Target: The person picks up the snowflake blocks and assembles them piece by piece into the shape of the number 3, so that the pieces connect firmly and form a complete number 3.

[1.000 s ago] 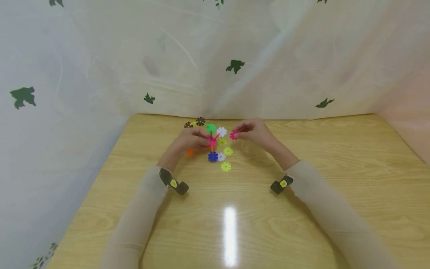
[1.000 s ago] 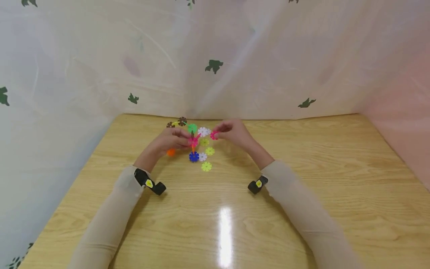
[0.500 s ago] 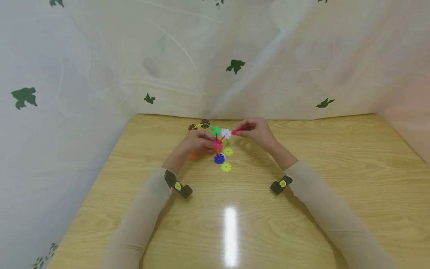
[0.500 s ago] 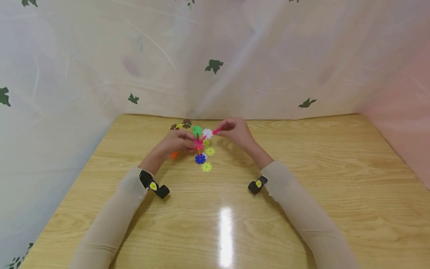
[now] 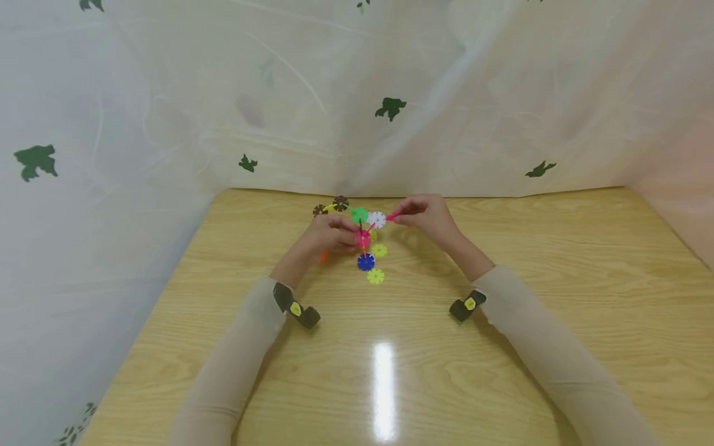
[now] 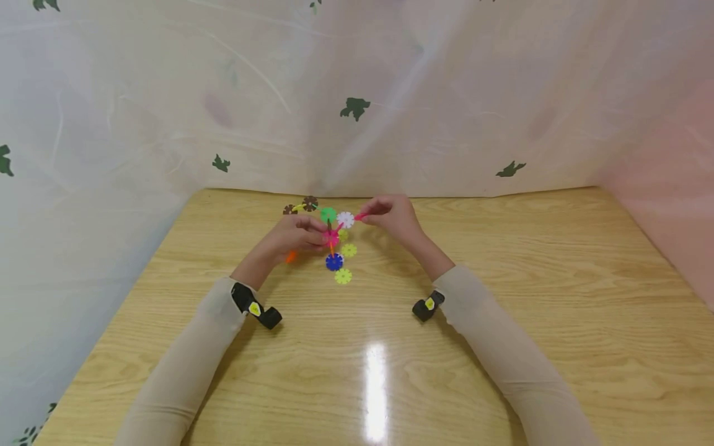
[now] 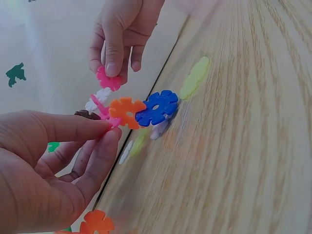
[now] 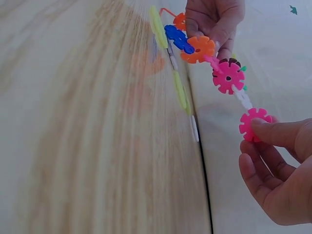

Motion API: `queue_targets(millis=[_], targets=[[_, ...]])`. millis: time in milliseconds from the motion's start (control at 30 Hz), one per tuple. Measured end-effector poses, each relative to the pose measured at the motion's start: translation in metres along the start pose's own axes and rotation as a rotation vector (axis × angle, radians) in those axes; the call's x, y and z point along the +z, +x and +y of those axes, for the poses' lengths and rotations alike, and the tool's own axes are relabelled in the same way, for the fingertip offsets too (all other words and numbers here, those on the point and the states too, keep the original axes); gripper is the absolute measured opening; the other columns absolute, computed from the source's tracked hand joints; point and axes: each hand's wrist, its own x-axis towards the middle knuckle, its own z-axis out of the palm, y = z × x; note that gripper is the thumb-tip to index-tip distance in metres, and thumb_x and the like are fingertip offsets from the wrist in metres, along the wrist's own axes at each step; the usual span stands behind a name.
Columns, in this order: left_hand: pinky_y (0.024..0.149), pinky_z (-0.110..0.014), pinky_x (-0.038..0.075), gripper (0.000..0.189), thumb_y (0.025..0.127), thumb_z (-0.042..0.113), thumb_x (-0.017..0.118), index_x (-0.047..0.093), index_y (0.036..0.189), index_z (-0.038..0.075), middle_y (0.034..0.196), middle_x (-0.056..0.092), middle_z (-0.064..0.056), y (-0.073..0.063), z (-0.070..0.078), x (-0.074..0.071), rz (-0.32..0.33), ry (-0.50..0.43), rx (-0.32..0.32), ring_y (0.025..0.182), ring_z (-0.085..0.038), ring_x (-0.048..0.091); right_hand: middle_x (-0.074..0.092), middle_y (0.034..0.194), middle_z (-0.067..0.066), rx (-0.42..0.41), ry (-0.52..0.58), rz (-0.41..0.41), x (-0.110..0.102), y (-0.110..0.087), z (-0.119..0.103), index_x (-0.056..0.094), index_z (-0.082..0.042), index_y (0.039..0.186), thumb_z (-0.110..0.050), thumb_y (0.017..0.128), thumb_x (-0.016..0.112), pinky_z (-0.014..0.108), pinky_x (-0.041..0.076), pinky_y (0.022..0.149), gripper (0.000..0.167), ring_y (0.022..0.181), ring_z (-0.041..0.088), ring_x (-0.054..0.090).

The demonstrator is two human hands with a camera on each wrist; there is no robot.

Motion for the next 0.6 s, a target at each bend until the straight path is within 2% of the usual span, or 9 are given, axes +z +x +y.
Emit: queue_targets(millis=[333,600], targets=[[0.075,-0.028,0.064,0.024,0.087,-0.009,0.070,0.066,0.112,-0.009,0.086,0.072,-0.002,0.0009,-0.0013,-0.0010,-0.024,0.030,0.013,0.073,-0.011,0.071,0.076,0.102,0.019,0.005,0.015,-0.018,0.0012,-0.0011,-0.0033,0.073,0.007,0.104,-0.001,0.089,0.076,0.031,0.063,0.080,0.018,0.082,0.007,0.071],[0.077,-0.030,0.064,0.022,0.086,-0.010,0.072,0.067,0.108,-0.008,0.092,0.071,-0.006,0.0016,-0.0021,0.0010,-0.029,0.062,0.017,0.075,-0.012,0.071,0.077,0.092,0.011,-0.017,-0.018,-0.023,0.0009,-0.0018,-0.0028,0.076,0.006,0.100,-0.002,0.088,0.078,0.038,0.063,0.078,0.014,0.077,0.007,0.069]])
